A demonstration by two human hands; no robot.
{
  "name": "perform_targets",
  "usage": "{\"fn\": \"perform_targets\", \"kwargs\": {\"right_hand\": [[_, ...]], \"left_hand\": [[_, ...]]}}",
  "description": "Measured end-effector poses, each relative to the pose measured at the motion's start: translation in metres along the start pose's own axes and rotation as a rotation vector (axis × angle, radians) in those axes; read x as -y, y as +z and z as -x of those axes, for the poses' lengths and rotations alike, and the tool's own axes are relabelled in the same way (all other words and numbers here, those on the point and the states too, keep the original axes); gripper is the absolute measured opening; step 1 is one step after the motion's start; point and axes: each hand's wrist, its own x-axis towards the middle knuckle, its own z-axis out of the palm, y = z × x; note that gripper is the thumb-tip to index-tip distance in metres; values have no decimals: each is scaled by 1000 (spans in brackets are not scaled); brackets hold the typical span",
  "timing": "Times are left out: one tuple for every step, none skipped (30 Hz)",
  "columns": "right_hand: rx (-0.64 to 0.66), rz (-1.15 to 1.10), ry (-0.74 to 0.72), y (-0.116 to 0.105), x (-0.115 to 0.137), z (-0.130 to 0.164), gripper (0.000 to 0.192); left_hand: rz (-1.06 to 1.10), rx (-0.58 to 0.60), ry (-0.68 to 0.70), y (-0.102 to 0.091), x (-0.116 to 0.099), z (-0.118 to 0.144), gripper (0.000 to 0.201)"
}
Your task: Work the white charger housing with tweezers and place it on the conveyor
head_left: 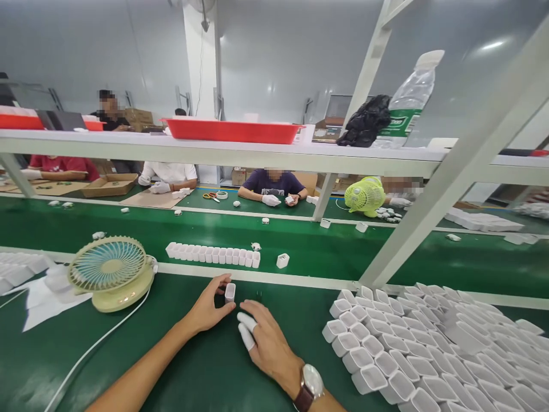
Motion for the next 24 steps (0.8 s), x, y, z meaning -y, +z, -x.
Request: {"fn": "perform_targets", "kwargs": {"right_hand": [[37, -27, -58, -1, 8, 0, 33], [79, -51, -109, -1, 15, 1, 33], [126, -72, -151, 0, 23, 2, 32], [171, -91, -181, 1, 30, 3, 31], [215, -104, -199, 3, 36, 5, 31], [257, -113, -207, 5, 41, 6, 31], [295, -117, -207, 8, 43, 7, 32], [332, -120, -203, 10, 44, 8, 33], [370, -125, -199, 12, 43, 8, 35], [409, -133, -197, 15, 41, 8, 38], [446, -143, -192, 17, 38, 9, 42], [474, -157, -176, 20, 34, 10, 46], [493, -175, -149, 24, 31, 11, 50], [503, -195, -114, 27, 27, 12, 54], [508, -221, -83, 30, 25, 14, 57], [508, -250, -60, 33, 23, 15, 58], [514, -282, -51, 35, 21, 16, 59], [525, -311, -53, 35, 20, 15, 59], [537, -333, -62, 35, 20, 14, 59], [546, -348, -69, 33, 19, 13, 60], [548, -356, -72, 31, 18, 11, 63], [545, -360, -73, 30, 17, 10, 65], [535, -364, -70, 29, 16, 10, 68], [524, -367, -62, 30, 14, 11, 70]], "left_hand": [[14, -1, -21, 2, 2, 1, 64], [24, 3, -40, 4, 4, 2, 69], [32, 12, -56, 4, 5, 3, 72], [40, 22, -67, 5, 7, 4, 74], [48, 30, -75, 5, 8, 5, 75], [56, 32, -82, 4, 9, 6, 75], [63, 30, -89, 4, 10, 6, 74], [70, 25, -95, 4, 11, 7, 72], [79, 17, -101, 5, 12, 7, 71], [92, 7, -107, 5, 13, 8, 70], [114, -9, -114, 6, 14, 7, 69], [147, -37, -126, 6, 15, 7, 67], [190, -78, -146, 6, 16, 5, 63], [242, -131, -178, 6, 18, 4, 57], [299, -188, -221, 5, 19, 2, 51], [355, -241, -271, 3, 20, -1, 46], [409, -278, -321, 1, 20, -3, 43], [461, -294, -364, -1, 20, -5, 41], [510, -289, -397, -4, 19, -7, 40], [558, -270, -420, -7, 17, -9, 39], [603, -246, -436, -10, 15, -10, 38], [646, -225, -449, -12, 13, -11, 37], [685, -208, -459, -14, 12, -11, 36], [723, -193, -467, -16, 10, -12, 34]]}}
